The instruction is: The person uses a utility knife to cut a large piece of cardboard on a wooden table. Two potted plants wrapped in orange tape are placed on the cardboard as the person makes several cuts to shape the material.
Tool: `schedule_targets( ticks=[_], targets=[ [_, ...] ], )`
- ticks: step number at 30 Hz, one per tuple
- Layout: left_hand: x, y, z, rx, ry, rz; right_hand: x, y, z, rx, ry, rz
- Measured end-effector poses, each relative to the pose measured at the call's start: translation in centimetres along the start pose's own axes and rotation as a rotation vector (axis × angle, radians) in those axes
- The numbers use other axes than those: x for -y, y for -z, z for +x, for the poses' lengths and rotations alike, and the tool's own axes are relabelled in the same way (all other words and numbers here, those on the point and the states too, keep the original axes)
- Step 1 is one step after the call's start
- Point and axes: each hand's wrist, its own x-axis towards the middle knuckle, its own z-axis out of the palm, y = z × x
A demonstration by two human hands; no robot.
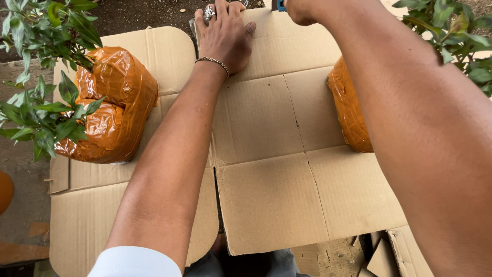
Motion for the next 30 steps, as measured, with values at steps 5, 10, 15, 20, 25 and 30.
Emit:
schedule_targets(
  ticks=[5,10,15,20,25,30],
  targets=[
    [0.1,-0.2,0.0,0.017,0.013,0.002,0.9,0.3,-0.7,0.009,0.006,-0.084],
    [0.2,-0.3,0.0,0.005,0.008,-0.012,1.1,0.7,-0.8,0.05,-0.026,-0.036],
    [0.2,-0.4,0.0,-0.011,0.003,0.007,1.2,1.0,-0.7,0.1,-0.059,0.066],
    [0.2,-0.4,0.1,0.009,0.009,0.007,1.0,0.8,-0.8,0.105,-0.046,0.028],
    [0.1,-0.5,0.0,0.002,0.004,0.012,0.7,0.5,-0.5,0.099,-0.058,-0.009],
    [0.3,-0.4,0.0,-0.013,-0.01,0.023,0.6,0.4,-0.3,0.091,-0.04,0.042]
  ],
)
